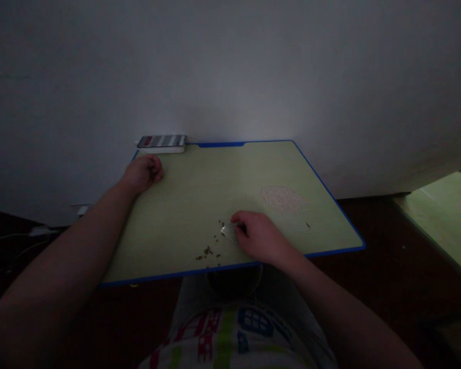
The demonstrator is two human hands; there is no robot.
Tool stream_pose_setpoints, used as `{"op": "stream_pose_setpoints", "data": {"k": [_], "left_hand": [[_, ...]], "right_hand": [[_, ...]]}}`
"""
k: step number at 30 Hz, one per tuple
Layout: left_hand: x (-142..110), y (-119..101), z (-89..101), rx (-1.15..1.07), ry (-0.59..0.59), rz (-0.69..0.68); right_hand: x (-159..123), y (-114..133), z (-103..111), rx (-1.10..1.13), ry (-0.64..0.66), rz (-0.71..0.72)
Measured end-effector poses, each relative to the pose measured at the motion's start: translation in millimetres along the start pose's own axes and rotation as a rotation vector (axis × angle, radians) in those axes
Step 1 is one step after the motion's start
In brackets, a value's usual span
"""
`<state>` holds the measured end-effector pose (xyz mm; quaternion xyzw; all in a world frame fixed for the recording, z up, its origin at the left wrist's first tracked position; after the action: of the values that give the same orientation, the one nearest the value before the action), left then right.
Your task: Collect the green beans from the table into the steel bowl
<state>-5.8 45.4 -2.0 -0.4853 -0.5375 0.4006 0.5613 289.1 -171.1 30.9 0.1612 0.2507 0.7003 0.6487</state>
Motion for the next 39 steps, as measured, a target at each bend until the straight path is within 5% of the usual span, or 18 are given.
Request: {"op": "stream_pose_setpoints", "data": {"k": [9,23,39], "left_hand": [[0,-1,-1.7,-0.022,0.019,-0.057],[1,-1,-1.5,-0.020,0.046,-0.078],[1,0,-1.7,-0.049,0.028,-0.071]], "right_hand": [[4,-18,14,-0.066,-0.086,-0.113],[14,-3,6,-0.027,-0.015,0.009],[11,-5,4,-0.044,-0.041,-0.044]]}}
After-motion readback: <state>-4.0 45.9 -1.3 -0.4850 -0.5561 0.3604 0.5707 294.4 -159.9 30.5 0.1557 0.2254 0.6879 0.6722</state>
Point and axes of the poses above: each hand's wrist, its own x-axis towards the middle knuckle, its own z-axis out of the back of the hand, y = z × x, the point moved 4 cm from there along x, towards the middle knuckle, and after that the axes turned 12 degrees about -z, right-handed, at the moved point
